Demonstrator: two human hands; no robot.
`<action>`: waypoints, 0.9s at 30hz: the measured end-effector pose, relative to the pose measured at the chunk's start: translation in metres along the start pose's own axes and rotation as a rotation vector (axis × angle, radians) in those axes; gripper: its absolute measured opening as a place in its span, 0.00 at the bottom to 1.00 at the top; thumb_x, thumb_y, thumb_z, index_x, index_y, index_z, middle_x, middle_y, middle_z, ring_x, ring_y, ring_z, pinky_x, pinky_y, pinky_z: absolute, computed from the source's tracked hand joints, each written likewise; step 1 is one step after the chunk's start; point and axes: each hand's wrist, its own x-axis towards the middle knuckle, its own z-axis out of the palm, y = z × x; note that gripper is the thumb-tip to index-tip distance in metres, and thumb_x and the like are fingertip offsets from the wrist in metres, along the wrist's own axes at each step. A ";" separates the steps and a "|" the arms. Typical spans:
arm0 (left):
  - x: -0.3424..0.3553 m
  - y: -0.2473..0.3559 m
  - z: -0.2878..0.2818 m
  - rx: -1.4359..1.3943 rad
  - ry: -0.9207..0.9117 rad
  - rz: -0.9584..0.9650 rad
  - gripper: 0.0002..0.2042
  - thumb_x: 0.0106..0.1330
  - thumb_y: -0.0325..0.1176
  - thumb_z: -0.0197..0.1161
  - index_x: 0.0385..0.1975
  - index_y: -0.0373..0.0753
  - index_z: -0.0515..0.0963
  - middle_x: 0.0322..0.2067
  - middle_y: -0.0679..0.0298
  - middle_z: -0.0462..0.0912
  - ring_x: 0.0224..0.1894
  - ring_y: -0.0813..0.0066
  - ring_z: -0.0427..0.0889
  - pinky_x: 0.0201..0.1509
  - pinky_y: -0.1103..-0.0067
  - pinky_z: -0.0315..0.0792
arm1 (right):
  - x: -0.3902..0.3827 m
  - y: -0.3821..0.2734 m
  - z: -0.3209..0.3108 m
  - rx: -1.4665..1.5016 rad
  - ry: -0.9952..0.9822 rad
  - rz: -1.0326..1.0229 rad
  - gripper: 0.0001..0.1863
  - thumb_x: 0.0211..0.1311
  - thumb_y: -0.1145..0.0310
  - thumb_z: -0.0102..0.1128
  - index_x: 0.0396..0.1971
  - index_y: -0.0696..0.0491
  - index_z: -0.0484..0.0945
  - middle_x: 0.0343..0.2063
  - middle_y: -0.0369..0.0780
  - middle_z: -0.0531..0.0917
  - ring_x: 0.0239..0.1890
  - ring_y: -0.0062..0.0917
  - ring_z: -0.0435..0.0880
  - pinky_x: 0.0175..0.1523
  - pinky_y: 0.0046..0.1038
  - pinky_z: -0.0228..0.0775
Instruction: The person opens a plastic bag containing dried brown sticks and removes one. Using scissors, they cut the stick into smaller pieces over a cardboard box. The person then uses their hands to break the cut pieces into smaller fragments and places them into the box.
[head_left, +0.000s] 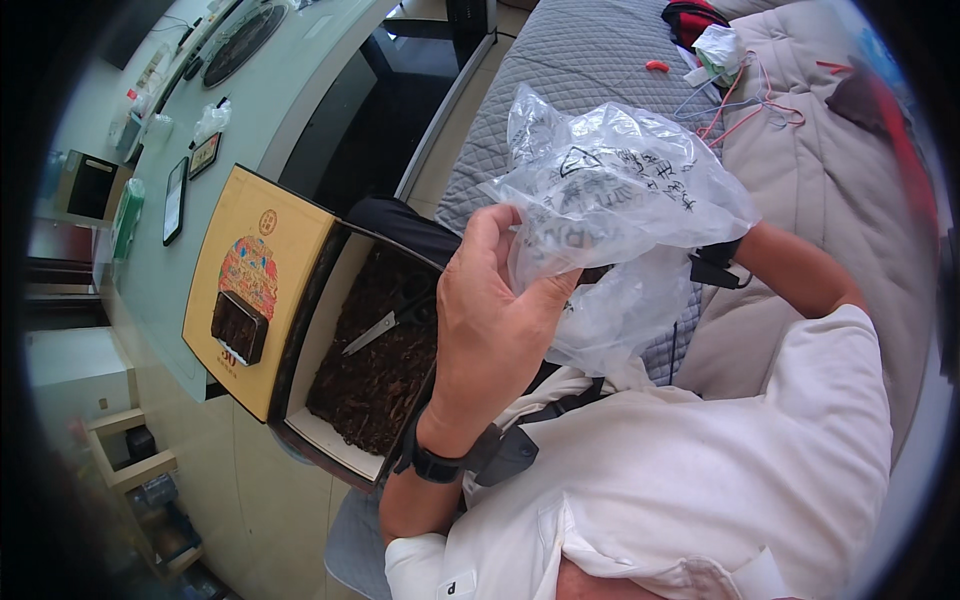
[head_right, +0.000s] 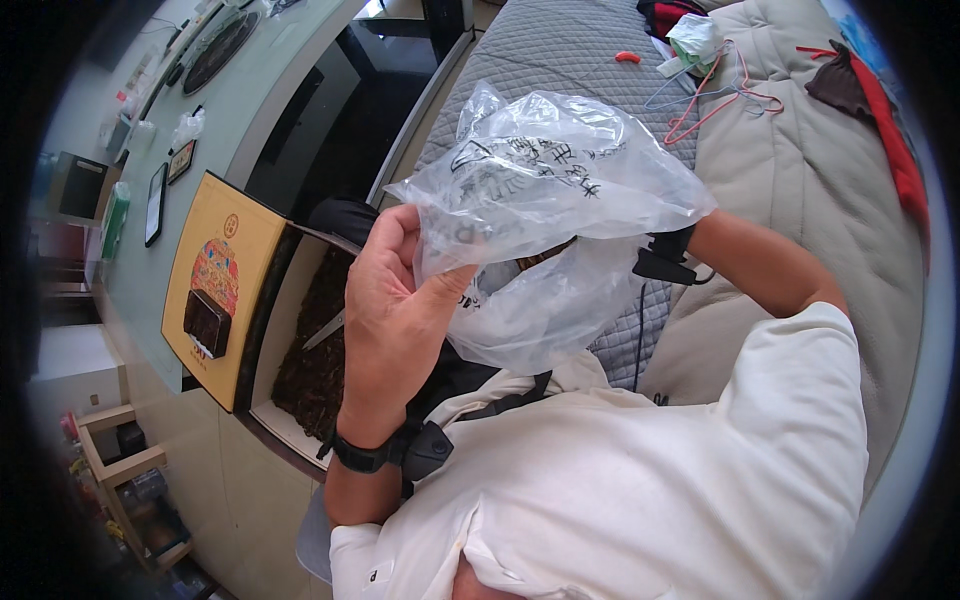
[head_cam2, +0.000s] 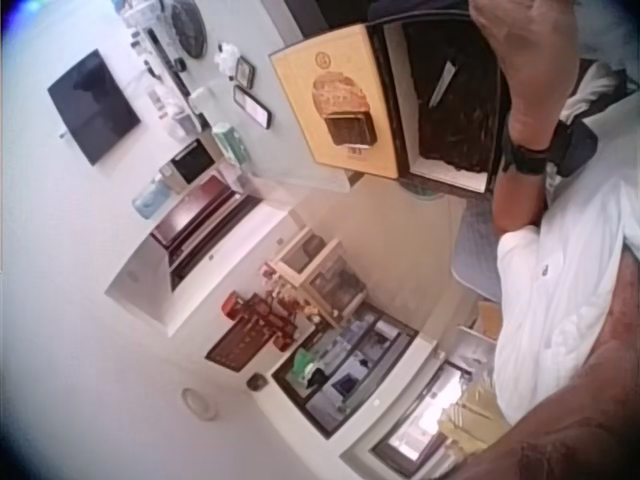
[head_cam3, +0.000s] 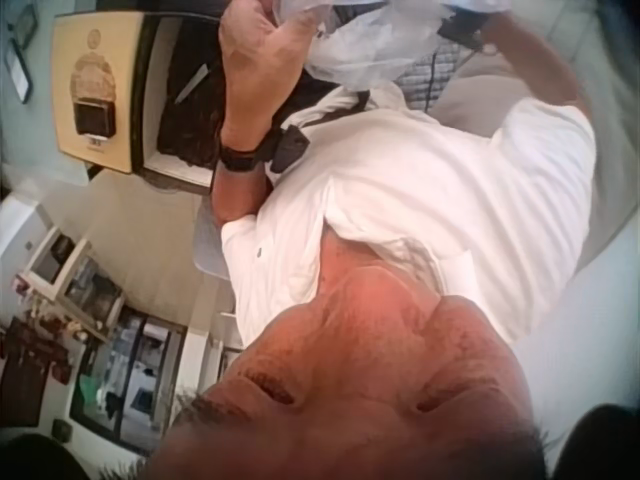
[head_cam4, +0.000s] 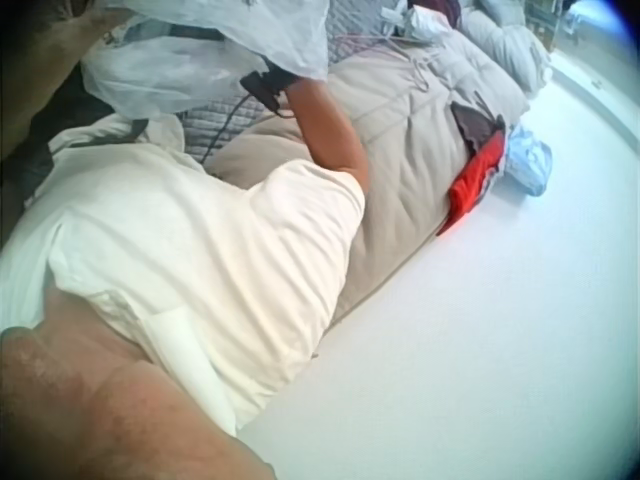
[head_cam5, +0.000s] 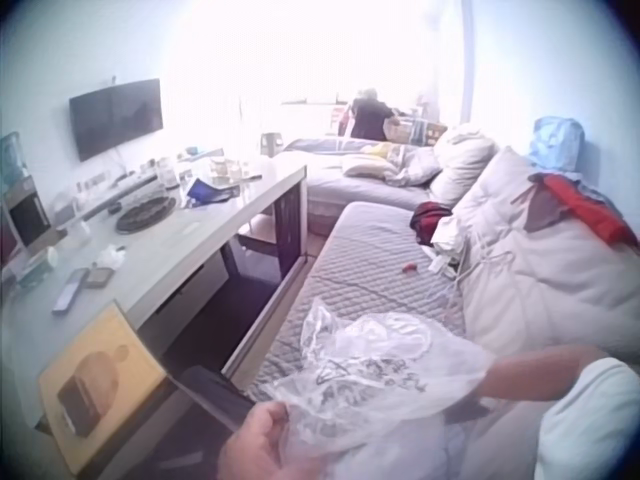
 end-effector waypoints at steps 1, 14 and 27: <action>0.000 0.000 0.000 -0.008 -0.011 -0.002 0.21 0.71 0.28 0.68 0.59 0.28 0.69 0.49 0.58 0.85 0.48 0.81 0.82 0.50 0.82 0.78 | -0.002 -0.001 -0.001 0.019 0.000 0.005 0.13 0.67 0.68 0.62 0.50 0.51 0.82 0.42 0.41 0.85 0.42 0.30 0.83 0.47 0.33 0.77; 0.000 0.001 0.001 -0.086 0.002 -0.012 0.21 0.70 0.30 0.69 0.56 0.25 0.71 0.48 0.54 0.85 0.49 0.76 0.83 0.53 0.78 0.77 | -0.012 -0.006 0.002 0.140 0.006 0.050 0.12 0.68 0.67 0.62 0.49 0.52 0.82 0.40 0.41 0.85 0.40 0.29 0.84 0.45 0.32 0.77; 0.006 0.005 -0.004 -0.129 0.006 -0.019 0.22 0.69 0.30 0.69 0.57 0.25 0.70 0.51 0.53 0.84 0.53 0.75 0.82 0.59 0.77 0.75 | -0.005 -0.027 0.003 -0.277 -0.010 -0.084 0.14 0.74 0.69 0.55 0.56 0.50 0.80 0.40 0.39 0.88 0.38 0.26 0.89 0.46 0.27 0.81</action>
